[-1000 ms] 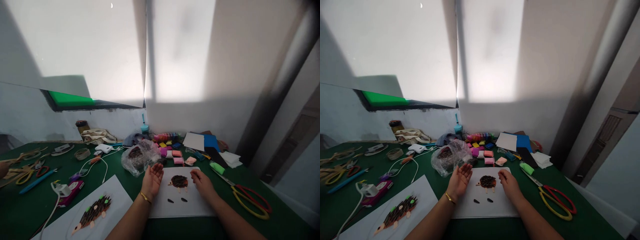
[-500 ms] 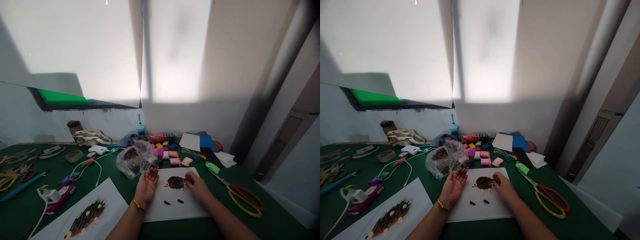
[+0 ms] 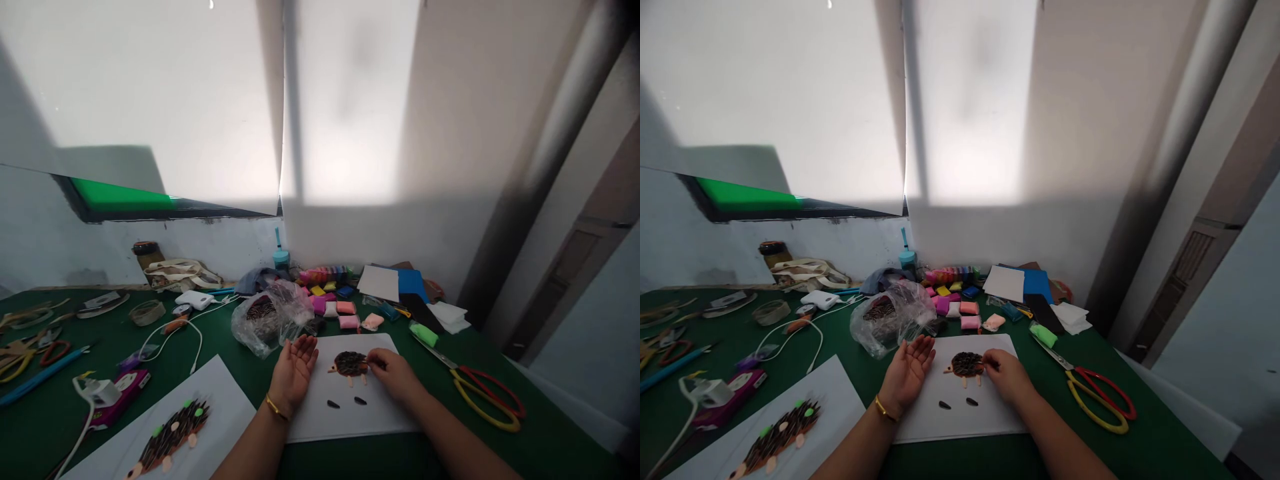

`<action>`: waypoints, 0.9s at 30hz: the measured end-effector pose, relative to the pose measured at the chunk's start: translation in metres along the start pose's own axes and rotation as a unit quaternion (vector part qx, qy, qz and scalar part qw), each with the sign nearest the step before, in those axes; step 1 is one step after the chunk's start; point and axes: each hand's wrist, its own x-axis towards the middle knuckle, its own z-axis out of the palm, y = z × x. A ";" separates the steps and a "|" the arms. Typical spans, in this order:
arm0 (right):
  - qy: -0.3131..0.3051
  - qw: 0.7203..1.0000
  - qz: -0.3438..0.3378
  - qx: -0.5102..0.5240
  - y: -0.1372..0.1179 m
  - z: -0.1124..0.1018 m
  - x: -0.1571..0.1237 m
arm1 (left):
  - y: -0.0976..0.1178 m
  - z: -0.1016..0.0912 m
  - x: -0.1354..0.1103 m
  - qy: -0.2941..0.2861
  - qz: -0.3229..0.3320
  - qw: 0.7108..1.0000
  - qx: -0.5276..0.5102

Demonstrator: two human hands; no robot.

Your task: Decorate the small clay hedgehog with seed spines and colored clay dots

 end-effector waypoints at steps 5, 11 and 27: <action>-0.003 1.000 -0.011 0.004 0.000 -0.001 0.001 | 0.000 0.000 0.001 0.000 0.000 1.000 0.003; -0.007 1.000 -0.021 0.008 -0.002 -0.003 -0.001 | -0.001 0.000 0.001 0.000 0.000 1.000 0.001; -0.021 1.000 -0.020 -0.011 0.003 0.002 0.002 | 0.000 0.001 -0.005 -0.012 -0.014 0.999 -0.043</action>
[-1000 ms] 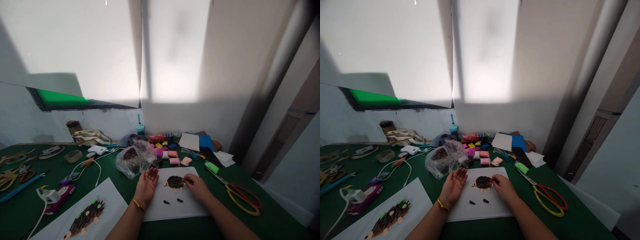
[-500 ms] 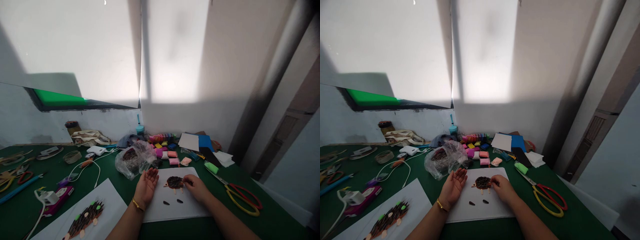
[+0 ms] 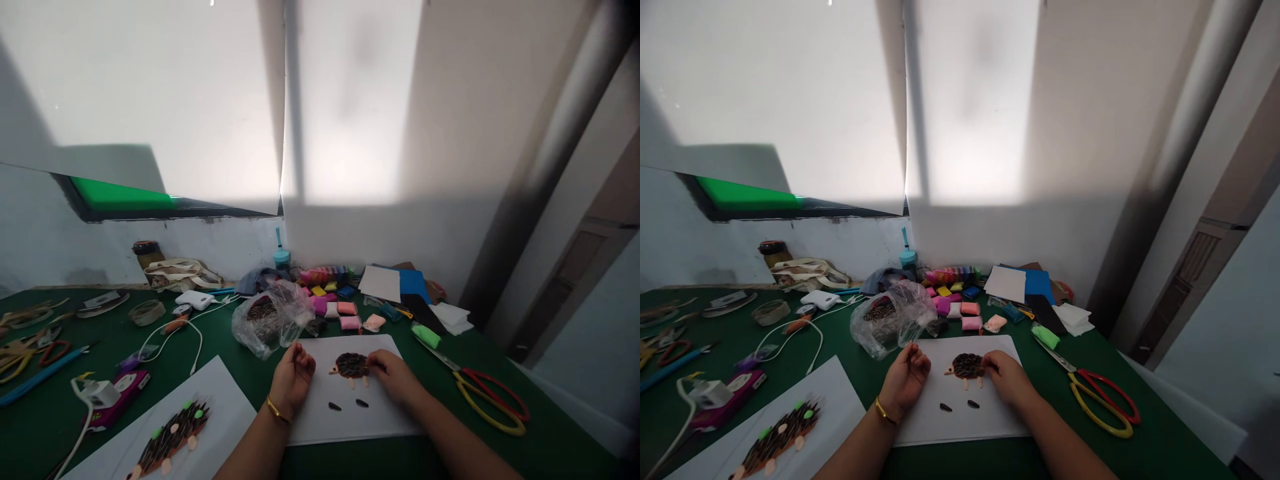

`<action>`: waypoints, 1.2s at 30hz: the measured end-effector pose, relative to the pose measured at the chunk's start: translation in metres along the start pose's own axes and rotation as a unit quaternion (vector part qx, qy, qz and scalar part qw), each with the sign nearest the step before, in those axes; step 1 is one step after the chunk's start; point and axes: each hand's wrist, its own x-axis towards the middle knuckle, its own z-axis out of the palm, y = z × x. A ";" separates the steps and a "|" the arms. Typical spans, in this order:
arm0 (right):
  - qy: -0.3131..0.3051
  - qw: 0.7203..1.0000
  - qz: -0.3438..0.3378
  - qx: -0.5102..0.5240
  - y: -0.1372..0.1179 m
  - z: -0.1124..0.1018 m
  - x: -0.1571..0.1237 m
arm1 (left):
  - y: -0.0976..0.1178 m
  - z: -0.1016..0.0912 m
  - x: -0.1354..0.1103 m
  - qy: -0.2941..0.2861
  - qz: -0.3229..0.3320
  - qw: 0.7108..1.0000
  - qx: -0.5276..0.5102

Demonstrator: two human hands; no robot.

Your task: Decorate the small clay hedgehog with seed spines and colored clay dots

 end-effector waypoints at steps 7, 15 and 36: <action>-0.009 1.000 0.010 -0.001 -0.004 -0.001 0.000 | 0.000 0.003 -0.002 0.009 0.001 1.000 0.003; -0.008 1.000 0.007 -0.003 -0.008 -0.004 -0.001 | 0.000 0.001 0.000 0.005 0.001 1.000 0.003; 0.004 1.000 0.028 -0.008 -0.002 0.001 0.003 | -0.001 0.002 0.000 0.004 -0.003 1.000 0.003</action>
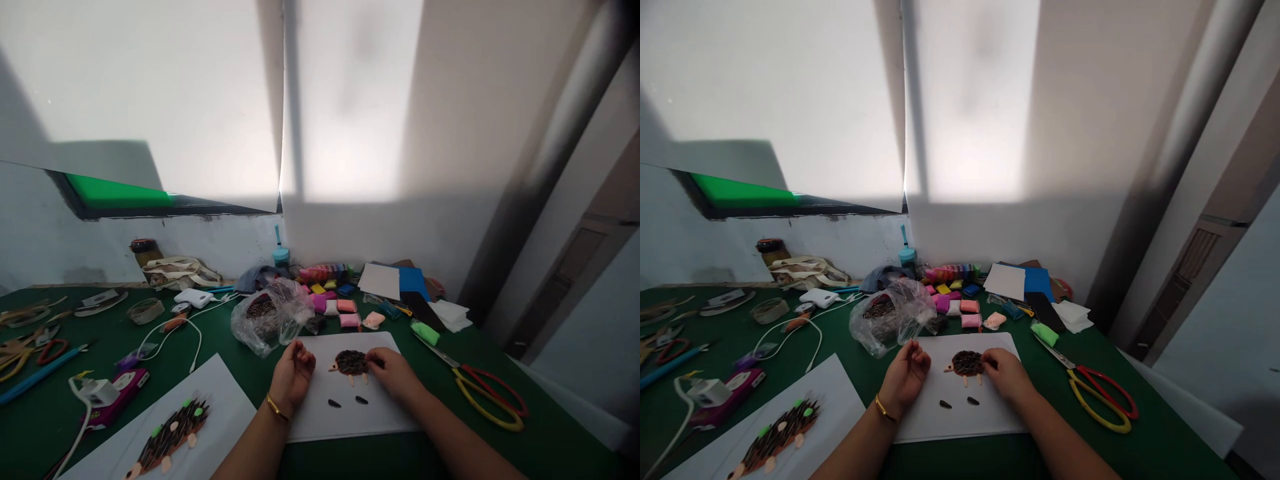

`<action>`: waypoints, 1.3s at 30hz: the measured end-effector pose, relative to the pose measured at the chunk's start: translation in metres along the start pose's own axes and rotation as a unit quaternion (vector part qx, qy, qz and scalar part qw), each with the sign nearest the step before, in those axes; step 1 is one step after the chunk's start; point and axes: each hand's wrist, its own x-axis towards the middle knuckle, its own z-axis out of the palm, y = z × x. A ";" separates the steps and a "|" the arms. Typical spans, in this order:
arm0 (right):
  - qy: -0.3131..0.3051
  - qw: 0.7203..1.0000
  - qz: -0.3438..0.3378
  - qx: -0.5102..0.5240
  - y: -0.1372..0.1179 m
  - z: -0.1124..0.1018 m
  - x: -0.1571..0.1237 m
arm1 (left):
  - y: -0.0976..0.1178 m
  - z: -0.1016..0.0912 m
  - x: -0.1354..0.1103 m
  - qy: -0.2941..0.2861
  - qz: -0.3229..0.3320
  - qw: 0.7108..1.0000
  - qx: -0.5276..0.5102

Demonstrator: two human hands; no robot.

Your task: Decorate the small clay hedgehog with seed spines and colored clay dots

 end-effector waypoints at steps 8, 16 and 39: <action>0.000 1.000 0.006 -0.022 -0.004 -0.002 0.000 | 0.000 -0.001 0.001 -0.001 0.002 1.000 0.003; 0.000 0.999 0.017 -0.036 -0.005 -0.001 0.000 | -0.001 0.001 0.000 0.006 0.006 1.000 0.005; -0.009 0.999 0.042 -0.005 -0.002 0.002 0.003 | -0.002 -0.003 0.002 0.003 0.011 1.000 0.012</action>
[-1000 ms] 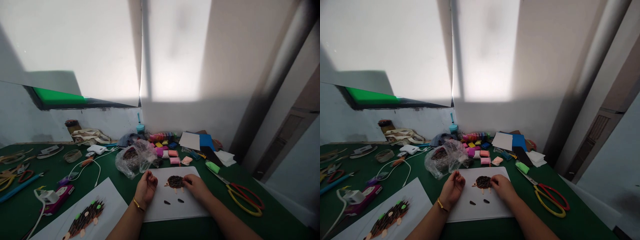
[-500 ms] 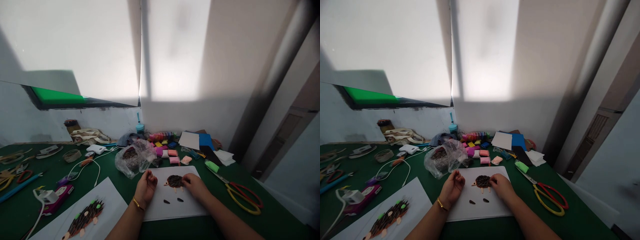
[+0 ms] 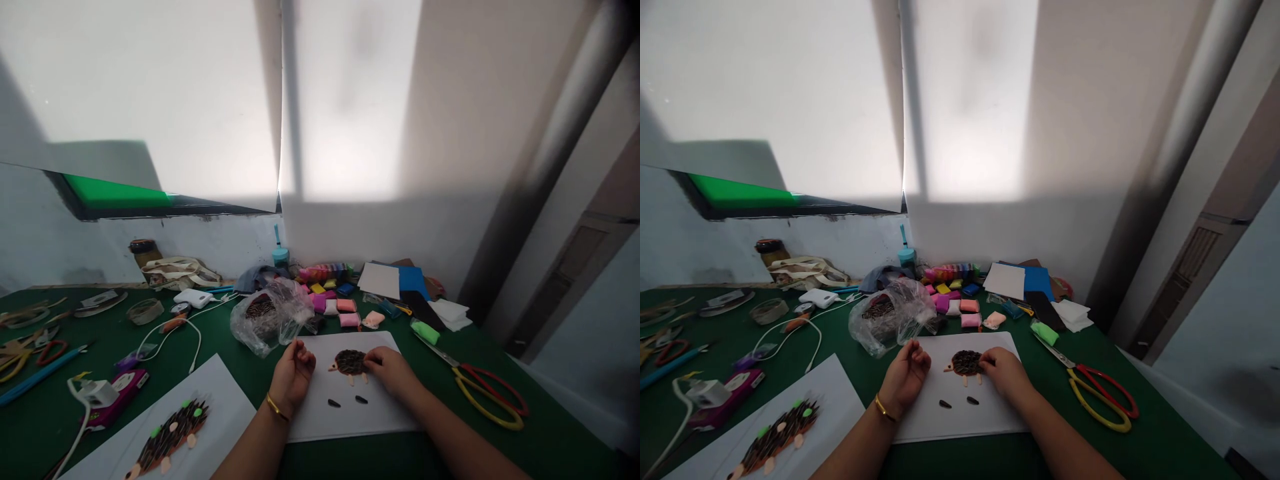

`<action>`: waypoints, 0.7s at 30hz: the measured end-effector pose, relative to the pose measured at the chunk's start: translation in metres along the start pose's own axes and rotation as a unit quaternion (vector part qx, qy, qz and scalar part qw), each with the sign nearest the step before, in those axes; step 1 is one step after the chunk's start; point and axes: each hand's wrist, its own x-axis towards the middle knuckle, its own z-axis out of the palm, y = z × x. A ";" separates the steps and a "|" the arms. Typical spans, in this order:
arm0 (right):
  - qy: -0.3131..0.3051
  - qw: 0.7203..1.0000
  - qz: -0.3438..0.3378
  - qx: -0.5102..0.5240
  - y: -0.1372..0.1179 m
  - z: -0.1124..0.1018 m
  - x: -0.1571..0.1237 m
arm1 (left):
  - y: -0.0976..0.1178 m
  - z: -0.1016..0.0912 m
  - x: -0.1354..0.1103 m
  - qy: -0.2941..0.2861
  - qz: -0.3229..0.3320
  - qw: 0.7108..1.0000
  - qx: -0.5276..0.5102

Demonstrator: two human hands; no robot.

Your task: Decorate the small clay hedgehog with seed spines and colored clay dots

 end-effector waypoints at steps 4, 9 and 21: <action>0.008 1.000 -0.018 0.006 0.002 -0.005 -0.002 | 0.001 0.000 0.000 -0.001 -0.004 1.000 -0.001; 0.013 0.998 -0.062 -0.023 0.005 -0.009 -0.003 | 0.001 0.000 -0.001 0.001 -0.005 1.000 -0.004; 0.005 0.998 -0.060 -0.035 0.003 -0.005 -0.003 | 0.001 0.002 -0.001 -0.003 -0.010 1.000 -0.002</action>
